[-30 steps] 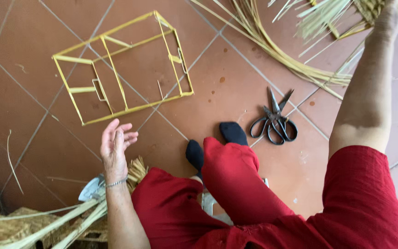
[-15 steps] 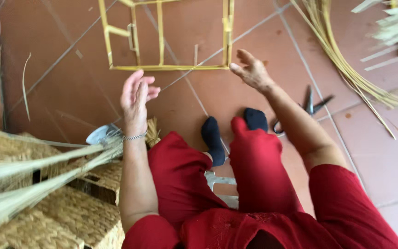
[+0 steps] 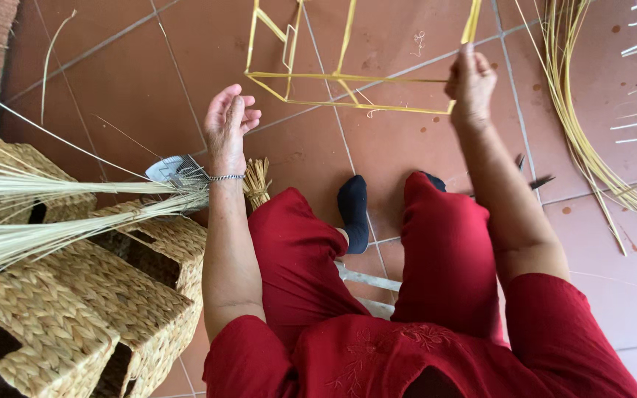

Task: The person sits on the floor and weaves dried straw into a yellow wire frame to create a basket. They use scissors to trim the straw and tie it to the frame, then continue weaving the material around the structure.

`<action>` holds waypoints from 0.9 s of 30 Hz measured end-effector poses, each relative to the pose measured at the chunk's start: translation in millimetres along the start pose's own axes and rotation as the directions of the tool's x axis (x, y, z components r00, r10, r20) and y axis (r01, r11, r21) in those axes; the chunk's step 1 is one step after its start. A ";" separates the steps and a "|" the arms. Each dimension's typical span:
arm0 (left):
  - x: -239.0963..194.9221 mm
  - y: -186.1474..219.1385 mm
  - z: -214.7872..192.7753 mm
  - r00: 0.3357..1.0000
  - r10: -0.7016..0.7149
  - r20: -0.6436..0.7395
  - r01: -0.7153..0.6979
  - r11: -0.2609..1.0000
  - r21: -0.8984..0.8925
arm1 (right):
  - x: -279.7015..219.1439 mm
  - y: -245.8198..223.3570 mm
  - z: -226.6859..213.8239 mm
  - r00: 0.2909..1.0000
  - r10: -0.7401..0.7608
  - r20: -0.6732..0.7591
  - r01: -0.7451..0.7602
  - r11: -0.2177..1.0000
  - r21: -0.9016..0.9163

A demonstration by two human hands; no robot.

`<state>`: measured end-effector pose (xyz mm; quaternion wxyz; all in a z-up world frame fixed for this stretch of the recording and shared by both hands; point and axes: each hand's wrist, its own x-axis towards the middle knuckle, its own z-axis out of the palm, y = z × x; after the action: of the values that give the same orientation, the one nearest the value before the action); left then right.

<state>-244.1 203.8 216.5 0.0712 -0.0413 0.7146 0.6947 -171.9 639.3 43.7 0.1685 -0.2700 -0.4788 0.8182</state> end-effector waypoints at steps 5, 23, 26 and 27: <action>1.2 -38.4 -21.0 0.987 -0.128 0.100 0.115 0.986 0.125 | -13.3 -31.2 -45.2 0.998 0.032 0.061 -0.025 0.992 -0.122; -41.5 2.4 1.8 0.992 0.129 -0.010 -0.129 0.991 0.040 | -83.8 -92.6 -55.5 0.981 -0.191 0.040 0.178 0.959 0.222; -82.3 29.2 5.7 0.975 0.170 -0.145 -0.171 0.985 0.004 | -96.8 -74.6 -42.9 0.942 -0.312 -0.124 0.316 0.949 0.017; -91.7 31.7 6.1 0.972 0.160 -0.172 -0.161 0.987 0.009 | -97.4 -72.0 -36.3 0.932 -0.321 -0.168 0.317 0.947 -0.049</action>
<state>-158.4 207.3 262.2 -0.0472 -0.0437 0.7172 0.6938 -71.1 647.2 119.6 0.3373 -0.2608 -0.5083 0.7482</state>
